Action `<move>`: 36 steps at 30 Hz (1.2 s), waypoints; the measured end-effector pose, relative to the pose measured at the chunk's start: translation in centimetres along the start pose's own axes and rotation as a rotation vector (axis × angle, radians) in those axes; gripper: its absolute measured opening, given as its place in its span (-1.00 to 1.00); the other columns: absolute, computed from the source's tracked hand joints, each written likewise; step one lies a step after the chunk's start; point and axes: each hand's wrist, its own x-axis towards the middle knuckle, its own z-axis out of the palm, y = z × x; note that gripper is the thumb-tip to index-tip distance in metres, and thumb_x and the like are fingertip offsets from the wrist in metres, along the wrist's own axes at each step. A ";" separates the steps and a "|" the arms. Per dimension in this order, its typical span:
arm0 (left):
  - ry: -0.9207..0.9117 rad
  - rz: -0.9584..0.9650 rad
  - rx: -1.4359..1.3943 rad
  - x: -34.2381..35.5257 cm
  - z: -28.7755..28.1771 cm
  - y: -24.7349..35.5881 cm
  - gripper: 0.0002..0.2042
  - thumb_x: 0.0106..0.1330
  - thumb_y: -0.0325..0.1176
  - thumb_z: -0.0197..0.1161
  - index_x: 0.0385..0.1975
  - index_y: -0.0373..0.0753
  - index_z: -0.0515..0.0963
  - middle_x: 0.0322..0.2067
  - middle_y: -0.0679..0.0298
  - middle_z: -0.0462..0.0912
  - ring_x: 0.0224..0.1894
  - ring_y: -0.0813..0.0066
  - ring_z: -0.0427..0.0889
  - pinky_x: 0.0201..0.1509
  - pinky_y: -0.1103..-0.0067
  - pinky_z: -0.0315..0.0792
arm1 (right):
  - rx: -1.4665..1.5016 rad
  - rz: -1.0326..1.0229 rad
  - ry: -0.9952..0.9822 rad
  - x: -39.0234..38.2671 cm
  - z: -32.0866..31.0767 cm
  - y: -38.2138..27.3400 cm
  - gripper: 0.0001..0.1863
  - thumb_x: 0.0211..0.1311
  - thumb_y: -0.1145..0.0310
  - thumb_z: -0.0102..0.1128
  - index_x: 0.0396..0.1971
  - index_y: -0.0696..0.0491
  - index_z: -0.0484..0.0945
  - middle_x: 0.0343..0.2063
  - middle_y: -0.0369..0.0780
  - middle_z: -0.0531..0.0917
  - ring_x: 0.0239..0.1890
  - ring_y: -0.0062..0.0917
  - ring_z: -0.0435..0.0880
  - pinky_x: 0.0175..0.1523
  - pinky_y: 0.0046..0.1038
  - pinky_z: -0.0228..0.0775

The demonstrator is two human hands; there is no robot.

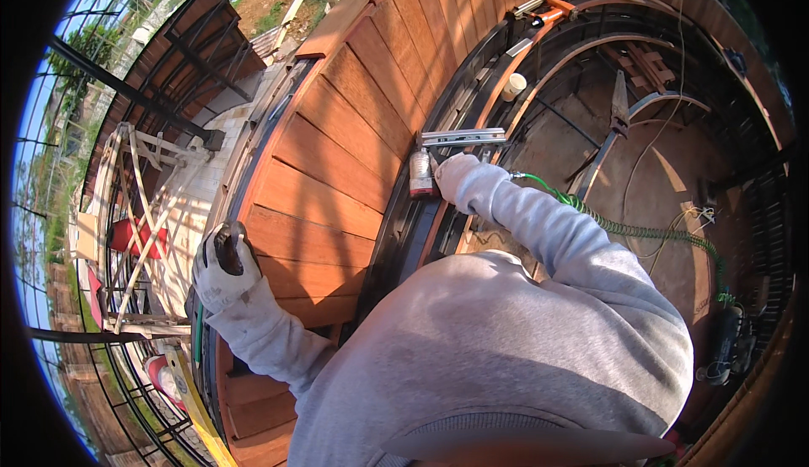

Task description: The person installs wooden planks onto a curved wooden structure, using a spirit level to check alignment and a nail gun to secure each plank. The person repeatedly measures, positions, and fastens planks along the curved edge.

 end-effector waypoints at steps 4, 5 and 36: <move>0.001 -0.008 -0.043 0.1 -0.4 1.5 -0.69 0.27 -0.21 0.35 -0.05 -0.21 0.66 -0.13 0.11 0.71 -0.07 0.08 0.68 0.08 0.26 0.53 | -0.021 0.006 -0.125 0.8 -0.5 0.2 -0.11 0.15 0.39 0.26 0.48 0.24 0.09 0.00 -0.12 0.73 0.00 -0.25 0.75 -0.02 -0.24 0.61; -0.005 -0.016 -0.054 0.2 -0.5 1.7 -0.70 0.28 -0.20 0.35 -0.06 -0.20 0.67 -0.14 0.11 0.72 -0.07 0.08 0.68 0.07 0.27 0.54 | -0.026 0.008 -0.108 0.7 -0.3 0.3 -0.12 0.15 0.38 0.26 0.47 0.24 0.12 0.00 -0.12 0.73 0.00 -0.25 0.75 -0.02 -0.24 0.61; 0.312 -0.084 0.287 -1.1 -0.2 3.1 -0.71 0.33 -0.03 0.28 -0.24 -0.12 0.72 -0.23 0.17 0.75 -0.06 0.20 0.69 0.18 0.31 0.47 | -0.217 -0.055 -0.090 -0.7 -3.0 0.0 0.13 0.18 -0.01 0.39 0.51 0.26 -0.11 0.14 0.00 0.64 0.19 -0.24 0.64 0.28 -0.33 0.47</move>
